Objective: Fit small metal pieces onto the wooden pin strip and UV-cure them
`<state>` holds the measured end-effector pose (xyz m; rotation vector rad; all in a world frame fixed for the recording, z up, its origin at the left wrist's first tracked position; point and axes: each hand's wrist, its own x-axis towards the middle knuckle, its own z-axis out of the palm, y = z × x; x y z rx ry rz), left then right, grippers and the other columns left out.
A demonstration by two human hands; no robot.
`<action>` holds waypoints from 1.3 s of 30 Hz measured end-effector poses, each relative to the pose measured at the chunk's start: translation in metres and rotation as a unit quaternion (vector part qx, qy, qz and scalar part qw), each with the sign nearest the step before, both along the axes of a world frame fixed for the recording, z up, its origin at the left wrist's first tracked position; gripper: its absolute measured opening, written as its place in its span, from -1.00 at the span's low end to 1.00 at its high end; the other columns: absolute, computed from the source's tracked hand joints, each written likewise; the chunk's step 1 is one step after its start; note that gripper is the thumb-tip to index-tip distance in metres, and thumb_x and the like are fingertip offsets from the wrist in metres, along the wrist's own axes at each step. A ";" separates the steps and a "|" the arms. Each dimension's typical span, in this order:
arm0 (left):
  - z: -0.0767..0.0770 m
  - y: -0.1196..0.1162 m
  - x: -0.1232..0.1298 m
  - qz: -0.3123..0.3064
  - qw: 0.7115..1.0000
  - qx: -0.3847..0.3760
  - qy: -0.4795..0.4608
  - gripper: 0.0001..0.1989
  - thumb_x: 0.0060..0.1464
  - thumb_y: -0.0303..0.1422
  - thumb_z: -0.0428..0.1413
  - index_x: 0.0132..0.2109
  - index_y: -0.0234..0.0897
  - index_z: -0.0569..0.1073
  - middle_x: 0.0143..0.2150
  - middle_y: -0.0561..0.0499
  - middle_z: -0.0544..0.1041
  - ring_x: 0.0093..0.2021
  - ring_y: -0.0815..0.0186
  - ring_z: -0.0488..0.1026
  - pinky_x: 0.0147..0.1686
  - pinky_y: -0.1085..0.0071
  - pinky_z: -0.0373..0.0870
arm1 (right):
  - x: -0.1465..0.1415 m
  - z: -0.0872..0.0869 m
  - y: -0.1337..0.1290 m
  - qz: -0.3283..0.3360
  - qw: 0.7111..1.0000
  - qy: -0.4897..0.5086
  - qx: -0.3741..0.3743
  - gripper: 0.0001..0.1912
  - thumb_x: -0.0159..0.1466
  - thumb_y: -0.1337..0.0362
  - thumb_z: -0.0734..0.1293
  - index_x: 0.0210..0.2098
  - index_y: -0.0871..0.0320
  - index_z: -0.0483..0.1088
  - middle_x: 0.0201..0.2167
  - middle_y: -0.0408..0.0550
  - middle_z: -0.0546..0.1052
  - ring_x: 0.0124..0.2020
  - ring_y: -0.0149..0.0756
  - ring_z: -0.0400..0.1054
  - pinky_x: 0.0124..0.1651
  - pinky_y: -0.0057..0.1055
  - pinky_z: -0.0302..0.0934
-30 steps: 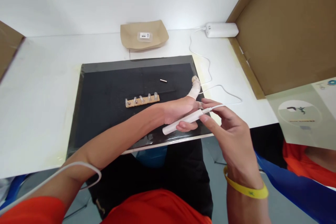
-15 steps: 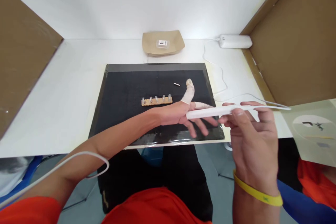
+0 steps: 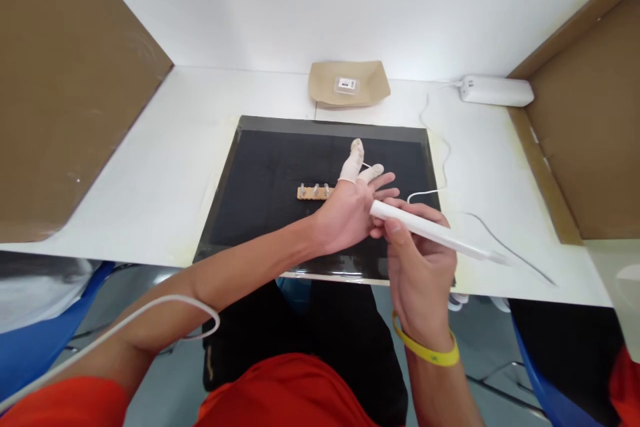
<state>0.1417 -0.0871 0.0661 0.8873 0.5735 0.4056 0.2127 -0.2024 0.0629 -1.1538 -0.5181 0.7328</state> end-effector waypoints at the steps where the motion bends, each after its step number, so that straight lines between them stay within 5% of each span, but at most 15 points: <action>1: -0.001 0.004 -0.007 0.006 0.999 0.051 -0.003 -0.43 0.43 0.07 -0.29 0.39 0.02 0.24 0.40 -0.08 0.43 0.31 -0.01 0.47 -0.13 0.09 0.61 | 0.004 0.003 -0.002 0.000 1.000 0.000 0.000 -0.74 0.22 0.28 0.58 -0.14 0.04 0.51 -0.13 -0.15 0.68 -0.26 -0.36 0.61 -0.23 -0.41 0.58; 3: 0.001 0.014 -0.030 0.051 0.986 0.159 0.001 -0.41 0.45 0.09 -0.30 0.35 -0.03 0.33 0.38 -0.05 0.47 0.29 0.05 0.49 0.05 0.06 0.57 | 0.017 0.008 -0.010 -0.001 1.000 -0.012 -0.015 -0.74 0.21 0.31 0.59 -0.15 0.04 0.53 -0.11 -0.16 0.68 -0.30 -0.42 0.60 -0.20 -0.44 0.58; 5: 0.007 0.023 -0.064 0.090 0.963 0.253 0.022 -0.42 0.40 0.15 -0.10 0.28 -0.08 0.44 0.39 -0.05 0.47 0.29 0.05 0.49 0.10 0.09 0.55 | 0.030 0.009 -0.024 0.026 0.997 -0.031 -0.060 -0.73 0.19 0.32 0.60 -0.14 0.04 0.56 -0.09 -0.13 0.68 -0.29 -0.43 0.60 -0.15 -0.46 0.58; 9: 0.012 0.032 -0.141 0.183 0.927 0.318 0.082 -0.46 0.33 0.18 0.05 0.08 -0.12 0.62 0.16 -0.06 0.65 0.01 0.15 0.60 -0.02 0.18 0.55 | 0.049 0.000 -0.052 0.048 0.989 -0.056 -0.125 -0.73 0.19 0.27 0.61 -0.13 0.05 0.59 -0.06 -0.09 0.68 -0.28 -0.39 0.61 -0.16 -0.44 0.59; 11: 0.007 0.031 -0.169 0.187 0.905 0.356 0.137 -0.52 0.33 0.12 0.12 -0.01 -0.17 0.65 0.00 -0.06 0.70 -0.17 0.23 0.59 -0.03 0.22 0.53 | 0.051 -0.007 -0.058 0.050 0.987 -0.056 -0.140 -0.73 0.18 0.25 0.62 -0.14 0.04 0.59 -0.07 -0.08 0.68 -0.28 -0.38 0.61 -0.16 -0.42 0.60; 13: -0.003 0.029 -0.184 0.169 0.878 0.394 0.215 -0.58 0.37 0.05 0.12 -0.03 -0.17 0.66 -0.05 -0.04 0.70 -0.14 0.25 0.59 0.01 0.25 0.51 | 0.049 -0.012 -0.056 0.059 0.986 -0.054 -0.147 -0.73 0.18 0.24 0.62 -0.15 0.04 0.58 -0.07 -0.08 0.68 -0.28 -0.37 0.61 -0.14 -0.39 0.60; 20: -0.037 0.033 -0.175 0.071 0.742 0.596 0.300 -0.53 0.34 -0.06 0.20 0.24 -0.21 0.50 0.28 -0.18 0.51 0.24 0.12 0.49 0.26 0.17 0.45 | 0.052 -0.023 -0.017 0.041 0.990 -0.091 -0.098 -0.71 0.17 0.26 0.62 -0.15 0.07 0.56 -0.10 -0.09 0.69 -0.29 -0.36 0.61 -0.11 -0.31 0.59; 26: -0.052 0.053 -0.157 0.012 0.690 0.661 0.296 -0.62 0.24 -0.13 0.32 0.11 -0.18 0.58 0.24 -0.16 0.57 0.28 0.03 0.40 0.31 -0.02 0.24 | 0.081 -0.030 0.026 0.114 0.978 -0.168 -0.041 -0.69 0.17 0.31 0.61 -0.13 0.05 0.54 -0.14 -0.13 0.71 -0.30 -0.34 0.62 -0.13 -0.31 0.60; 32: -0.055 0.065 -0.144 -0.007 0.690 0.669 0.275 -0.80 0.22 -0.22 0.35 -0.04 -0.12 0.66 0.21 -0.11 0.62 0.28 -0.01 0.39 0.26 -0.03 0.05 | 0.105 -0.024 0.065 0.252 0.939 -0.231 -0.033 -0.78 0.19 0.30 0.59 -0.20 0.05 0.56 -0.15 -0.09 0.70 -0.34 -0.29 0.60 -0.24 -0.30 0.57; 39: -0.059 0.067 -0.143 0.006 0.708 0.661 0.248 -0.89 0.25 -0.20 0.33 -0.14 -0.08 0.68 0.12 -0.05 0.67 0.29 0.04 0.42 0.25 0.04 0.03 | 0.094 -0.018 0.083 0.293 0.923 -0.250 -0.022 -0.76 0.18 0.31 0.60 -0.20 0.03 0.54 -0.15 -0.07 0.71 -0.37 -0.25 0.60 -0.29 -0.22 0.58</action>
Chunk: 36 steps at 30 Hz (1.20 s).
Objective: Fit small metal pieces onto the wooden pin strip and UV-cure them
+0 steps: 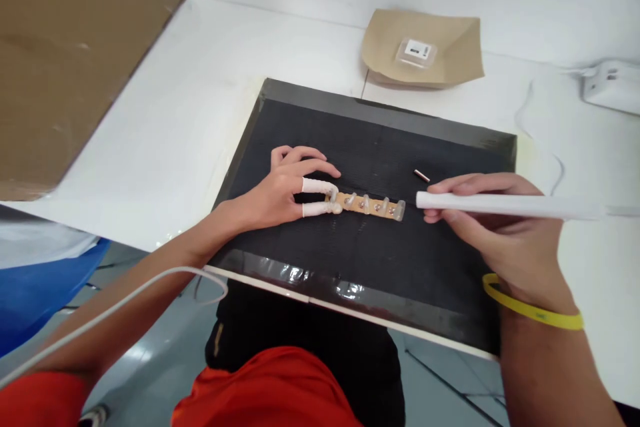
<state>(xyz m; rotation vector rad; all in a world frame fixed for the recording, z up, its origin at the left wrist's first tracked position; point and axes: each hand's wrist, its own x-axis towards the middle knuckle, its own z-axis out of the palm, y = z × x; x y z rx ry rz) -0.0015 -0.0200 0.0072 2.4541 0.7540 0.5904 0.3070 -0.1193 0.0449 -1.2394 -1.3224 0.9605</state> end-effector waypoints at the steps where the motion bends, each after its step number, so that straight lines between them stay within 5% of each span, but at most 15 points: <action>1: 0.000 0.000 0.000 0.001 1.000 0.004 -0.001 -0.89 0.26 -0.20 0.32 -0.15 -0.08 0.68 0.11 -0.05 0.68 0.28 0.05 0.43 0.24 0.04 0.04 | -0.004 0.002 0.001 0.014 1.000 -0.002 0.003 -0.77 0.19 0.32 0.59 -0.20 0.02 0.54 -0.15 -0.07 0.71 -0.38 -0.26 0.60 -0.31 -0.23 0.58; 7: -0.003 0.000 -0.001 0.000 0.999 0.034 -0.024 -0.90 0.31 -0.20 0.28 -0.16 -0.04 0.69 0.09 0.00 0.69 0.24 0.10 0.48 0.22 0.08 0.05 | -0.025 0.010 0.007 0.076 0.997 0.011 0.032 -0.68 0.20 0.50 0.52 -0.15 -0.03 0.56 -0.17 -0.11 0.71 -0.40 -0.29 0.60 -0.37 -0.31 0.56; 18: -0.001 -0.002 0.001 0.021 1.000 0.020 -0.007 -0.84 0.32 -0.22 0.22 -0.21 -0.02 0.70 0.06 0.01 0.68 0.22 0.06 0.46 0.22 0.02 0.05 | -0.045 0.006 0.007 0.036 0.999 0.018 -0.002 -0.68 0.13 0.50 0.54 -0.22 -0.04 0.56 -0.21 -0.11 0.71 -0.41 -0.24 0.60 -0.36 -0.25 0.55; 27: -0.001 -0.004 0.004 0.013 0.993 0.112 -0.023 -0.88 0.29 -0.15 0.26 -0.20 0.03 0.68 0.02 0.09 0.71 0.10 0.07 0.52 0.17 -0.01 0.05 | -0.041 0.000 0.003 0.056 0.998 -0.023 0.009 -0.65 0.16 0.52 0.51 -0.17 -0.02 0.55 -0.17 -0.12 0.68 -0.31 -0.26 0.62 -0.26 -0.27 0.57; 36: 0.005 0.006 -0.006 0.026 0.991 0.026 -0.133 -0.98 0.20 -0.28 0.33 -0.23 0.01 0.67 -0.01 0.05 0.69 0.13 0.08 0.53 0.16 0.04 0.32 | -0.040 0.000 0.001 0.027 0.999 -0.012 0.013 -0.65 0.16 0.51 0.52 -0.17 -0.05 0.57 -0.17 -0.11 0.69 -0.38 -0.25 0.60 -0.35 -0.25 0.55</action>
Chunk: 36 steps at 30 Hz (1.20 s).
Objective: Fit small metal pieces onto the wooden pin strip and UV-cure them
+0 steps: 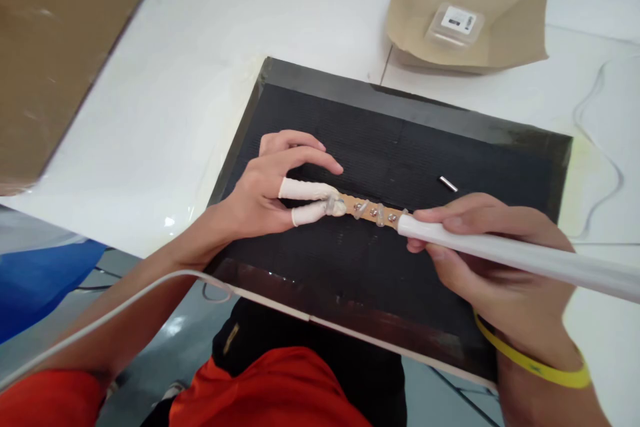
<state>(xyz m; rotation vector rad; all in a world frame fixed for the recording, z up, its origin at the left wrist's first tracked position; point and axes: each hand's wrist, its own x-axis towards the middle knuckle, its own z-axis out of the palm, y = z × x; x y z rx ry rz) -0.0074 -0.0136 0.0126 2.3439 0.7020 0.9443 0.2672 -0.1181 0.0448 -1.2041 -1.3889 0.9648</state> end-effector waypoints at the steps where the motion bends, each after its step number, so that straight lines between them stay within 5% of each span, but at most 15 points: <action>1: 0.002 0.001 -0.001 0.002 1.000 -0.026 -0.018 -0.97 0.21 -0.28 0.32 -0.25 -0.01 0.67 -0.02 0.04 0.69 0.10 0.09 0.54 0.13 0.04 0.38 | 0.001 0.000 0.000 -0.001 1.000 0.007 0.004 -0.65 0.16 0.51 0.52 -0.16 -0.05 0.58 -0.17 -0.12 0.69 -0.40 -0.26 0.59 -0.36 -0.26 0.55; 4: 0.011 0.004 -0.001 -0.001 0.995 -0.079 -0.069 -0.96 0.19 -0.27 0.34 -0.27 0.00 0.66 -0.02 0.05 0.70 0.06 0.10 0.55 0.07 0.04 0.47 | 0.010 0.003 0.002 -0.008 0.997 0.069 0.022 -0.63 0.18 0.49 0.53 -0.12 -0.10 0.59 -0.16 -0.15 0.69 -0.41 -0.30 0.57 -0.41 -0.31 0.52; 9: 0.023 0.014 0.010 -0.010 0.992 -0.088 -0.084 -0.93 0.19 -0.29 0.35 -0.28 0.06 0.67 -0.01 0.07 0.69 0.04 0.13 0.56 0.04 0.07 0.49 | 0.034 0.009 0.012 -0.124 0.966 0.226 0.024 -0.75 0.09 0.29 0.66 -0.29 -0.07 0.61 -0.37 -0.21 0.62 -0.55 -0.44 0.36 -0.63 -0.45 0.24; 14: 0.018 0.036 0.031 0.003 0.993 -0.069 -0.096 -0.96 0.17 -0.26 0.36 -0.28 0.01 0.71 -0.02 0.01 0.70 0.00 0.16 0.57 -0.11 0.12 0.51 | 0.051 0.006 0.016 -0.209 0.936 0.282 -0.029 -0.72 0.01 0.28 0.68 -0.40 -0.15 0.58 -0.36 -0.25 0.60 -0.49 -0.44 0.34 -0.62 -0.49 0.14; 21: 0.006 0.054 0.054 0.043 0.990 -0.082 -0.105 -0.88 0.19 -0.20 0.35 -0.19 -0.08 0.73 0.02 -0.03 0.69 0.00 0.16 0.58 -0.02 0.16 0.53 | 0.044 0.001 0.018 -0.175 0.944 0.280 0.005 -0.73 0.08 0.29 0.64 -0.31 -0.08 0.54 -0.32 -0.28 0.66 -0.51 -0.47 0.44 -0.47 -0.55 0.41; 30: -0.005 0.059 0.063 0.061 0.991 -0.026 -0.113 -0.95 0.22 -0.31 0.36 -0.18 -0.13 0.73 -0.02 -0.04 0.70 -0.17 0.33 0.55 -0.20 0.33 0.46 | 0.043 0.000 0.018 -0.113 0.957 0.268 0.011 -0.80 0.21 0.32 0.58 -0.23 -0.05 0.57 -0.22 -0.27 0.69 -0.43 -0.47 0.55 -0.35 -0.53 0.56; 36: -0.013 0.053 0.057 0.050 0.994 -0.008 -0.102 -0.92 0.21 -0.37 0.36 -0.15 -0.09 0.72 0.00 -0.02 0.70 0.00 0.25 0.53 -0.10 0.28 0.48 | 0.040 -0.003 0.018 -0.091 0.964 0.248 0.023 -0.80 0.25 0.37 0.55 -0.19 -0.02 0.54 -0.20 -0.25 0.69 -0.42 -0.46 0.58 -0.34 -0.50 0.58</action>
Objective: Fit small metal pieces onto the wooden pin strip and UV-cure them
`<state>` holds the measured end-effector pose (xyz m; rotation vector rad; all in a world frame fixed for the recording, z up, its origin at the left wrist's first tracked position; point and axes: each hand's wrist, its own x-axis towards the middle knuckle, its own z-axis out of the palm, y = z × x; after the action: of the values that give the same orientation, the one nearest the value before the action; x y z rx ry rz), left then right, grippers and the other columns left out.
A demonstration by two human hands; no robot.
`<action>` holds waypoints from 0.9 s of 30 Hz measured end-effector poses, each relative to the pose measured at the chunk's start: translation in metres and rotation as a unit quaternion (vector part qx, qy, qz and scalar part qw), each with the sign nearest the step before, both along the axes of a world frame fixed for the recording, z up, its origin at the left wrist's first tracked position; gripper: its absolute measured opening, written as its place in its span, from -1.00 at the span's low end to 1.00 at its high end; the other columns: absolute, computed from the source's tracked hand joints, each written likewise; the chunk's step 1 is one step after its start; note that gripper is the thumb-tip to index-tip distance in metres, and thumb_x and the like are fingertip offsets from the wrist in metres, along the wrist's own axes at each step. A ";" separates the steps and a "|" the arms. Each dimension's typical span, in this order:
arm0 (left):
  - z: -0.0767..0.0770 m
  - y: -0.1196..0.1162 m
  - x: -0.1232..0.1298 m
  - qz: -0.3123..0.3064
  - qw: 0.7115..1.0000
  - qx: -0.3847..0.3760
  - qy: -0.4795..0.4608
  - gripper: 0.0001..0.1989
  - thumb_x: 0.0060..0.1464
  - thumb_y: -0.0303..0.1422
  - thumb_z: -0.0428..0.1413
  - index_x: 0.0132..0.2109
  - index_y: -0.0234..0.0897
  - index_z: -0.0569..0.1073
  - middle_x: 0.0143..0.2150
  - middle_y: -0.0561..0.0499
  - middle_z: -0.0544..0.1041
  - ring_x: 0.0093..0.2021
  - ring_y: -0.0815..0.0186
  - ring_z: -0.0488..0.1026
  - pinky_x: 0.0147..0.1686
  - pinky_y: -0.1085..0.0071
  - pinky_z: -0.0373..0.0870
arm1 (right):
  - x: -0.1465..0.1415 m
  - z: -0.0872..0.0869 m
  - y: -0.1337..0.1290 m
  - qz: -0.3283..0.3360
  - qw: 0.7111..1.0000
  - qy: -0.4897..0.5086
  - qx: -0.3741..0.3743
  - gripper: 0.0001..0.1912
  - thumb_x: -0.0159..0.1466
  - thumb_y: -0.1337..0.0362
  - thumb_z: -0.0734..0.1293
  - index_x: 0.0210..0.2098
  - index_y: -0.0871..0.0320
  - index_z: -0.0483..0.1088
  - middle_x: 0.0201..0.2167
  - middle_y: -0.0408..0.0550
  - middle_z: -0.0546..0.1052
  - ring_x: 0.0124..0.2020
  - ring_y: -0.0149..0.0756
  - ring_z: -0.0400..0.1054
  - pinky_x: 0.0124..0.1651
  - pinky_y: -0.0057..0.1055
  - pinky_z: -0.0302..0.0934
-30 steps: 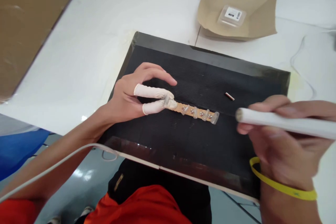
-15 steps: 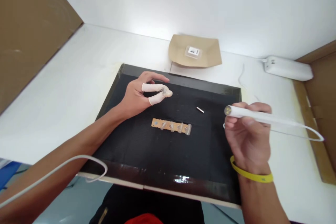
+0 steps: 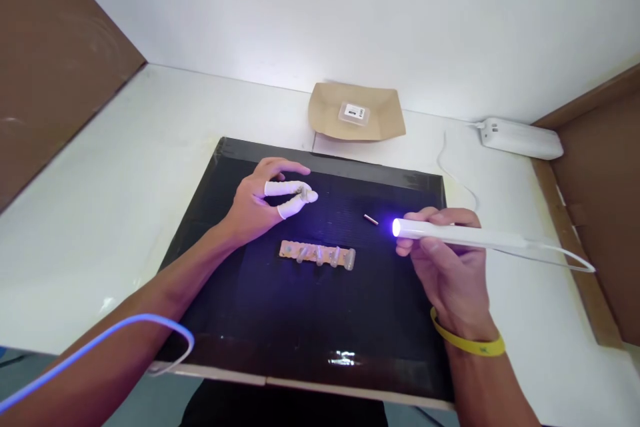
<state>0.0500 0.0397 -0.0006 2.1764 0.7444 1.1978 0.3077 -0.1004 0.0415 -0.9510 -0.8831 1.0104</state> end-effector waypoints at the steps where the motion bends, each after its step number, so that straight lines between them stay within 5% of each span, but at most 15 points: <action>1: -0.001 -0.001 0.000 -0.004 1.000 -0.002 0.002 -0.92 0.21 -0.38 0.36 -0.15 -0.09 0.72 0.01 -0.02 0.69 0.01 0.25 0.53 -0.08 0.27 0.48 | 0.000 0.000 0.000 0.002 1.000 -0.004 0.000 -0.80 0.26 0.37 0.55 -0.19 -0.01 0.53 -0.20 -0.25 0.69 -0.42 -0.46 0.58 -0.34 -0.50 0.58; 27: 0.010 -0.008 -0.002 -0.054 0.998 -0.019 0.040 -0.90 0.21 -0.38 0.34 -0.15 -0.05 0.73 0.05 -0.01 0.68 0.09 0.19 0.51 0.03 0.22 0.52 | -0.004 -0.005 -0.002 0.028 0.999 -0.015 -0.036 -0.80 0.27 0.39 0.54 -0.18 0.00 0.53 -0.18 -0.22 0.70 -0.37 -0.44 0.62 -0.24 -0.48 0.61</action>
<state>0.0485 0.0316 0.0091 2.2147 0.6687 1.0392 0.3034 -0.1023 0.0368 -1.0089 -0.9084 1.0838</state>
